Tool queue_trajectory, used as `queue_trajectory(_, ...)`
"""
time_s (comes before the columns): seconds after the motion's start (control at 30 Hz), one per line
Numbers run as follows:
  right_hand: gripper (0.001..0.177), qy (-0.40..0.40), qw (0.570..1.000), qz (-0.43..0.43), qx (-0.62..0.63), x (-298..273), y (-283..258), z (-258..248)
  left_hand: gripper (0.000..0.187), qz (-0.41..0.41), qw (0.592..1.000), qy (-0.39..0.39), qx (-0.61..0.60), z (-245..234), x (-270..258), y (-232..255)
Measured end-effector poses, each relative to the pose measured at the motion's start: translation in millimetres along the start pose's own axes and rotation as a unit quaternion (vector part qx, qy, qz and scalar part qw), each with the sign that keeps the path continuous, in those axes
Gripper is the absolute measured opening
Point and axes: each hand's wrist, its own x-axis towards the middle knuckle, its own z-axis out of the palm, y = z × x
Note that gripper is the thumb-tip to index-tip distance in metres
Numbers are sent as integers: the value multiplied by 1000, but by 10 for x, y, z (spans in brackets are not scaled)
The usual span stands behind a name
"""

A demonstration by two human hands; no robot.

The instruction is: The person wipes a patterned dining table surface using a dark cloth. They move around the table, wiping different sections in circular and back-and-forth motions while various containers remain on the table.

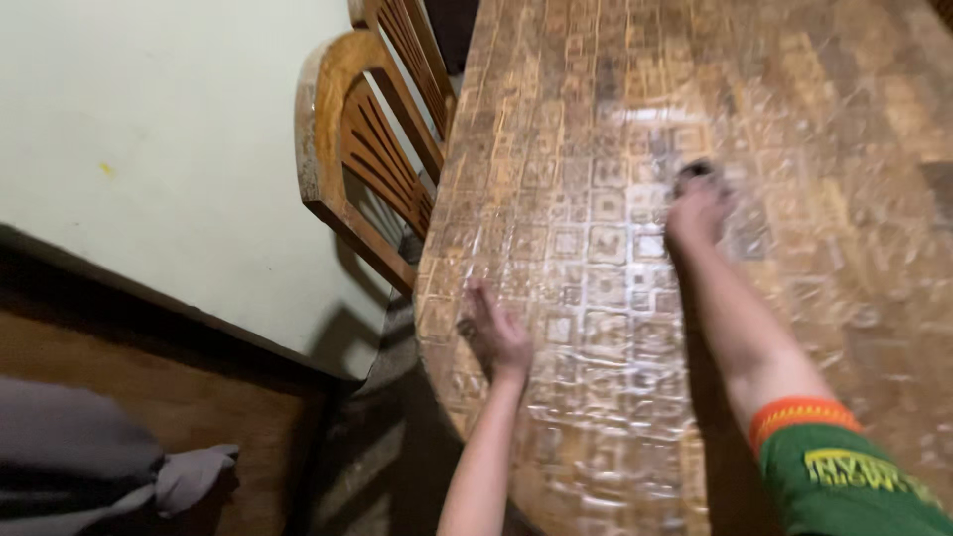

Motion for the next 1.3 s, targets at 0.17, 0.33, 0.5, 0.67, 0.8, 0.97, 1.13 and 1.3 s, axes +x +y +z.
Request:
queue_trajectory(0.17,38,-105,931,-332,114,-1417,-720,285,63,-117,992,23,-43,-98,73,15)
queue_trajectory(0.33,34,-177,774,-603,82,-2488,-985,-54,60,-85,994,66,5,-462,190,-128)
queue_trajectory(0.5,30,-237,779,-389,430,-1221,-680,-375,56,-45,990,21,132,-612,54,-218)
queue_trajectory(0.67,24,186,967,-151,88,971,574,-1493,57,-49,995,10,85,-571,51,-219)
queue_trajectory(0.8,21,229,968,-84,56,1669,752,-1809,58,-60,993,21,100,-564,110,-186)
queue_trajectory(0.97,19,107,959,-252,69,942,192,-294,56,-76,994,20,70,-587,84,-108)
queue_trajectory(1.13,24,-88,802,-586,67,-1326,-1058,783,53,-15,994,103,43,-617,52,-212)
queue_trajectory(1.3,50,-106,746,-642,140,-1894,-1202,686,52,-27,990,91,101,-605,87,-314)
